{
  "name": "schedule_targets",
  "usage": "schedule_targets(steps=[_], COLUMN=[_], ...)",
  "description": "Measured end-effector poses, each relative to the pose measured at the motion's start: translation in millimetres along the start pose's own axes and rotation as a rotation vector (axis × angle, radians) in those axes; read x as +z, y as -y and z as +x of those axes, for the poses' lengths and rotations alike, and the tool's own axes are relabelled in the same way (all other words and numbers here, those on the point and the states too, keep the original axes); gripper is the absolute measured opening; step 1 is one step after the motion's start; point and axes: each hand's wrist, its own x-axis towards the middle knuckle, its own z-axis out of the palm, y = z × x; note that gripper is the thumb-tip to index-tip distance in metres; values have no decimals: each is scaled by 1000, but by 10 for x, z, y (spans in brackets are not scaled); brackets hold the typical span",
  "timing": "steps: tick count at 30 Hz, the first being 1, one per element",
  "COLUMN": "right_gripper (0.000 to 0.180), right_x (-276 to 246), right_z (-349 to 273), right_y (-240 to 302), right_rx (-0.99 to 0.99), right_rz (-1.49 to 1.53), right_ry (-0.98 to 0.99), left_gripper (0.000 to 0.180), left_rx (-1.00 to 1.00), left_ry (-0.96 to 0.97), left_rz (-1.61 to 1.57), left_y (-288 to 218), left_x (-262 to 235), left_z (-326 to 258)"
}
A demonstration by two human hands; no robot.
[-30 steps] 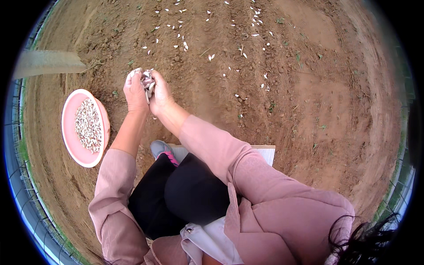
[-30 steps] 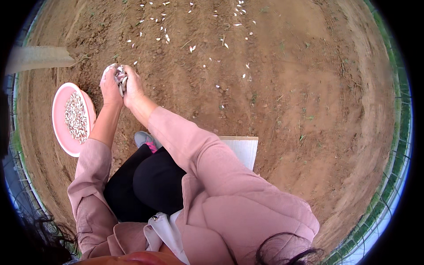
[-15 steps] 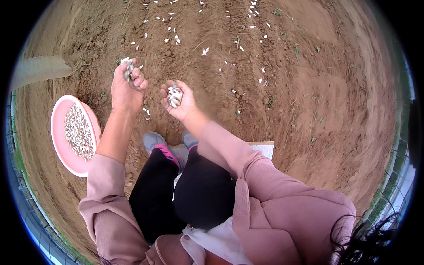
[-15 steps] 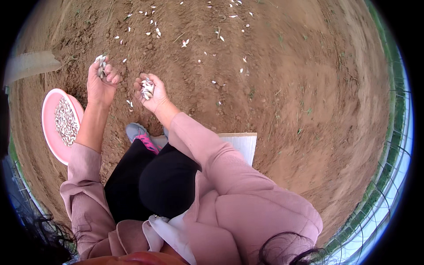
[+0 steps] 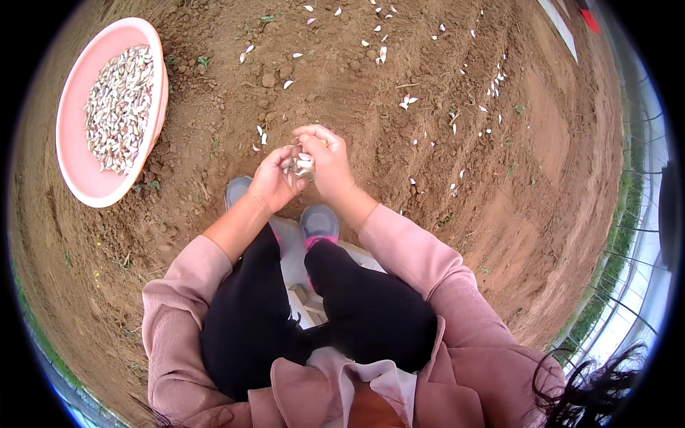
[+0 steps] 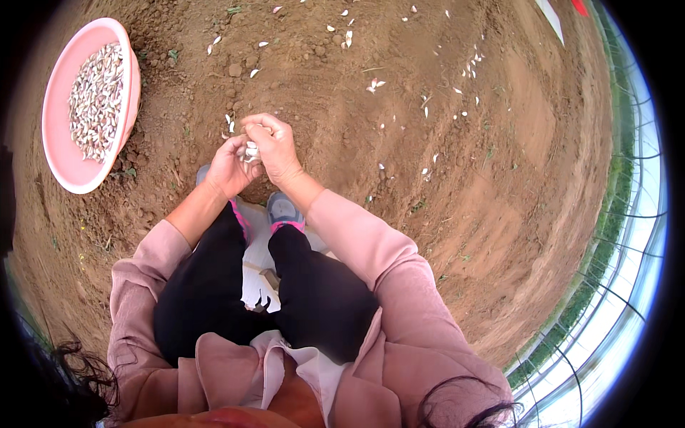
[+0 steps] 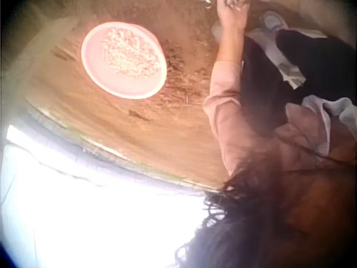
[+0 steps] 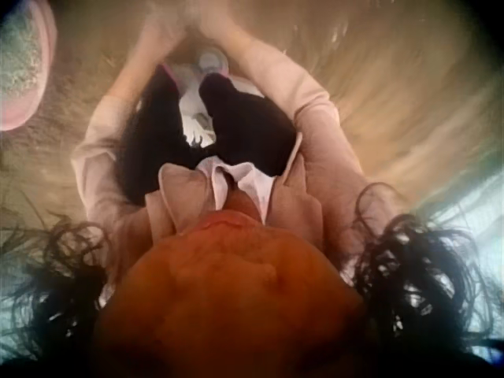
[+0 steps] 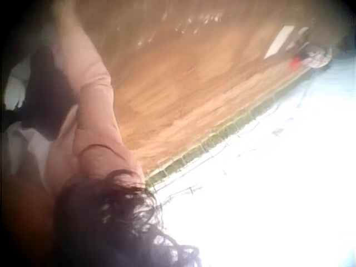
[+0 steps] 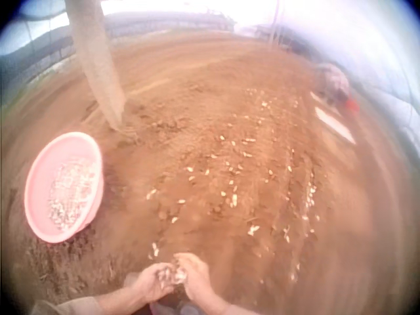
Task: The person places seeds one by one into pre-dug holes in a prepared garden bed. They take seeds from a pink bowl and use their hands to position each seed in the soil.
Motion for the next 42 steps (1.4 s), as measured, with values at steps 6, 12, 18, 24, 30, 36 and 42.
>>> schedule_targets(steps=[6, 12, 18, 24, 30, 36, 42], right_gripper=[13, 12, 14, 17, 19, 13, 9], right_x=[237, 213, -56, 197, 109, 90, 168], right_z=[21, 220, 1301, 1267, 1211, 1244, 1237], right_y=[-23, 111, 171, -790, -1146, -1097, -1254], right_rx=[-535, -550, -421, -331, -366, -382, -610], right_rz=[-666, -852, -1523, -1685, -1832, -1723, -1831], right_ry=[205, 495, 452, 515, 493, 545, 515], left_gripper=[27, 27, 23, 22, 21, 19, 20], left_rx=[-17, -97, -149, -213, -201, -201, -196], left_ry=[153, 179, 215, 89, 39, 33, 35], left_rz=[-254, -234, -198, -28, 39, 36, 76], left_y=[-77, -133, -135, -70, -52, -18, -26], left_x=[-197, -624, -948, -1206, -1203, -1265, -1258], left_z=[202, 197, 23, -139, -165, -83, -92])
